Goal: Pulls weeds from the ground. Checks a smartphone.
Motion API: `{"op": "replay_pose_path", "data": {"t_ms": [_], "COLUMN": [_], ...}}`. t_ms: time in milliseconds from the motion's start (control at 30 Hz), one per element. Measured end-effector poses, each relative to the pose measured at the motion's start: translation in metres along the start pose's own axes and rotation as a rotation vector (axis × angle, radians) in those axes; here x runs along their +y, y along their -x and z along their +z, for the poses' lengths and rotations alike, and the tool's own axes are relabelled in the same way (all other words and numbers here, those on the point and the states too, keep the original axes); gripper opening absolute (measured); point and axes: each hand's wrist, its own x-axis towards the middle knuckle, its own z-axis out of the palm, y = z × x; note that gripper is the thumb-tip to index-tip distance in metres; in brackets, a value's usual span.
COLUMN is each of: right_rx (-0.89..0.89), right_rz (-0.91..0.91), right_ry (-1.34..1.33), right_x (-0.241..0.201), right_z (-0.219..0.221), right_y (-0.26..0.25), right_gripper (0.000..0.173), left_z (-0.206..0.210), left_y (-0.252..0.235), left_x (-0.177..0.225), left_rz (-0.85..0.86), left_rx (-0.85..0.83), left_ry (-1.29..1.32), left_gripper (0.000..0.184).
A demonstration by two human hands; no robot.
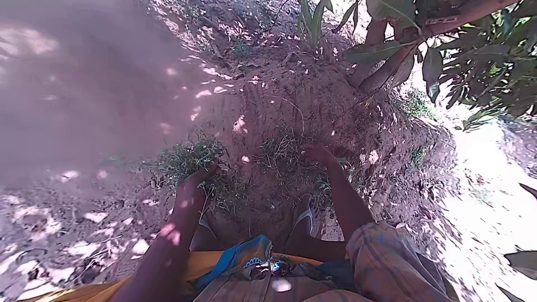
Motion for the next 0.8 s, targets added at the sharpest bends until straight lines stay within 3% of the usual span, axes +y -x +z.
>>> {"op": "replay_pose_path", "data": {"t_ms": [133, 267, 367, 467, 567, 667, 733, 800], "right_rx": [0.193, 0.417, 0.414, 0.519, 0.654, 0.624, 0.603, 0.677], "right_rz": [-0.022, -0.143, -0.253, -0.341, -0.612, -0.941, -0.879, -0.531], "right_ry": [-0.026, -0.237, -0.469, -0.328, -0.186, -0.454, -0.516, -0.213], "right_x": [0.006, -0.02, -0.042, -0.05, -0.072, -0.077, -0.066, -0.057], "right_z": [0.014, -0.042, -0.062, -0.064, -0.073, -0.085, -0.091, -0.094], "right_y": [-0.011, 0.008, 0.042, 0.052, 0.073, 0.086, 0.084, 0.082], "right_gripper": [0.033, 0.025, 0.019, 0.019, 0.018, 0.017, 0.018, 0.017], "left_z": [-0.006, -0.009, -0.008, -0.002, -0.005, -0.011, -0.013, -0.012], "left_y": [-0.005, -0.002, -0.001, 0.004, 0.002, -0.004, -0.007, -0.007], "left_x": [-0.006, -0.007, -0.005, 0.003, -0.001, -0.01, -0.012, -0.013], "left_rz": [0.003, -0.01, 0.006, -0.002, 0.017, 0.038, 0.055, 0.074], "left_rx": [-0.025, -0.015, -0.021, -0.025, -0.047, -0.108, -0.142, -0.165], "left_ry": [0.047, -0.06, -0.057, -0.019, -0.037, -0.033, 0.015, 0.033], "left_gripper": [0.018, 0.023, 0.021, 0.019, 0.024, 0.028, 0.028, 0.03]}}
